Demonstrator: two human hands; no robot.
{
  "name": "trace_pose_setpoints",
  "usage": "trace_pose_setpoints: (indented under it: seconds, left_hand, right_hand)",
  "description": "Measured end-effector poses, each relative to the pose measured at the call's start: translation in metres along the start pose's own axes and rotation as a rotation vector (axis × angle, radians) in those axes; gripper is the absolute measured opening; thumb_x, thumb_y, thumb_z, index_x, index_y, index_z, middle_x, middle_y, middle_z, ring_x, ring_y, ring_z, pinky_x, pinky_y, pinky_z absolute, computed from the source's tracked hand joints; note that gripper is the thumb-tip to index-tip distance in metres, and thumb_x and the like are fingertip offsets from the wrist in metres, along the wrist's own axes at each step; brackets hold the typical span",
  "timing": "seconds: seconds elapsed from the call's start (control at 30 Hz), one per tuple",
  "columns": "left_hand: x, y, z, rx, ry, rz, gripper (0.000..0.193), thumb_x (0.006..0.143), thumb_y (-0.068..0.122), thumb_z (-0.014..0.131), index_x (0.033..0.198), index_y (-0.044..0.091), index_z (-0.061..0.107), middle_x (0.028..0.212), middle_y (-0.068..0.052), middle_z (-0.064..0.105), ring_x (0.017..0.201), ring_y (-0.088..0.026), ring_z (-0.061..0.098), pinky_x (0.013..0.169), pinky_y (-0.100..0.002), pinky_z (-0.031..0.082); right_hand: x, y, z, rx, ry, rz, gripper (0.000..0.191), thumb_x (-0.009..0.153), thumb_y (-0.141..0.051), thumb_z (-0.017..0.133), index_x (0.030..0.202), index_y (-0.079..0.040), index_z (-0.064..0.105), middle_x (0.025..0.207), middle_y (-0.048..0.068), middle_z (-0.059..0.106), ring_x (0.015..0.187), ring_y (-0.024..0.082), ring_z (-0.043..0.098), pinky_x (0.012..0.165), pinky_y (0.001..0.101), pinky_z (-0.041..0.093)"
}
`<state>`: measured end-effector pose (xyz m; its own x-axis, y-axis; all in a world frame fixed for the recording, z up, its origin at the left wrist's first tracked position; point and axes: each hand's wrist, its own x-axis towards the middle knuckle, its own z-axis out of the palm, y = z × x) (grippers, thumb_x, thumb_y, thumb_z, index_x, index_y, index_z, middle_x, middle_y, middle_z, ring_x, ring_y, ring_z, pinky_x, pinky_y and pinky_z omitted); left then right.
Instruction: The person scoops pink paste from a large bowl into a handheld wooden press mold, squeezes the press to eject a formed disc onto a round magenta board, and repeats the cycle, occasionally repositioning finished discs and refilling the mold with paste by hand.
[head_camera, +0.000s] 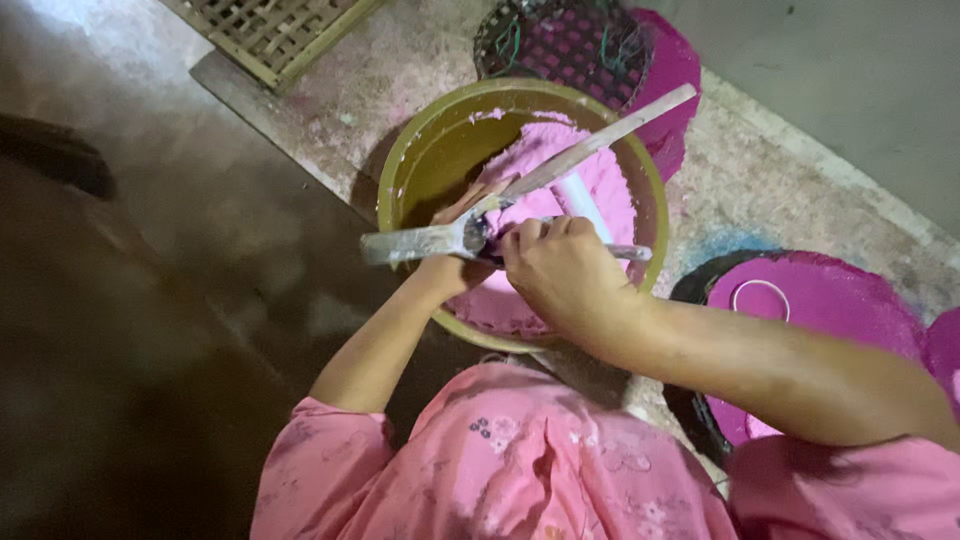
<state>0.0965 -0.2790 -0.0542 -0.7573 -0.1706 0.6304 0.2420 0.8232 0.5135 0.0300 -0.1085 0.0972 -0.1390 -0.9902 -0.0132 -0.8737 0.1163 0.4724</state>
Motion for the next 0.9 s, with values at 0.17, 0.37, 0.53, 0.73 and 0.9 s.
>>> trace_pose_setpoints:
  seconds: [0.17, 0.37, 0.53, 0.73, 0.9]
  left_hand:
    - [-0.001, 0.002, -0.013, 0.016, -0.181, -0.517, 0.079, 0.080, 0.019, 0.070, 0.155, 0.020, 0.046, 0.131, -0.018, 0.064, 0.109, -0.033, 0.069, 0.091, -0.042, 0.059]
    - [0.006, -0.001, -0.046, 0.134, -0.107, -0.292, 0.082, 0.080, 0.032, 0.082, 0.153, 0.019, 0.046, 0.119, -0.014, 0.068, 0.099, -0.032, 0.071, 0.086, -0.040, 0.059]
    - [-0.004, -0.019, -0.025, 0.044, 0.116, -0.104, 0.083, 0.078, 0.023, 0.082, 0.149, 0.011, 0.043, 0.139, -0.017, 0.058, 0.127, -0.038, 0.060, 0.109, -0.046, 0.049]
    - [-0.004, -0.021, -0.013, 0.239, -0.052, -0.244, 0.086, 0.079, 0.027, 0.085, 0.154, 0.012, 0.045, 0.150, -0.011, 0.054, 0.134, -0.038, 0.054, 0.107, -0.047, 0.048]
    - [-0.006, -0.014, -0.029, 0.159, -0.057, -0.281, 0.082, 0.071, 0.025, 0.086, 0.146, 0.014, 0.055, 0.142, -0.011, 0.063, 0.126, -0.039, 0.059, 0.104, -0.047, 0.050]
  right_hand:
    - [-0.027, 0.027, -0.022, 0.340, -0.037, 0.042, 0.028, 0.081, -0.013, 0.061, 0.108, -0.011, 0.068, 0.089, 0.011, 0.071, 0.068, 0.028, 0.073, 0.055, 0.0420, 0.057]
    - [-0.033, 0.052, -0.074, 0.240, -0.181, 0.138, 0.034, 0.086, -0.013, 0.059, 0.119, -0.018, 0.068, 0.093, 0.008, 0.071, 0.067, 0.029, 0.073, 0.052, 0.0428, 0.058]
    - [-0.010, 0.021, -0.043, 0.116, 0.018, 0.064, 0.033, 0.083, -0.013, 0.061, 0.115, -0.005, 0.066, 0.087, 0.011, 0.070, 0.065, 0.026, 0.073, 0.053, 0.0379, 0.058]
    - [0.018, 0.000, 0.008, 0.147, 0.011, 0.032, 0.017, 0.087, -0.013, 0.061, 0.102, -0.007, 0.064, 0.085, 0.011, 0.069, 0.068, 0.027, 0.073, 0.055, 0.0388, 0.057]
    - [0.013, 0.000, -0.016, 0.254, 0.083, 0.009, 0.027, 0.082, -0.010, 0.063, 0.109, -0.008, 0.066, 0.083, 0.009, 0.069, 0.067, 0.026, 0.071, 0.055, 0.0381, 0.057]
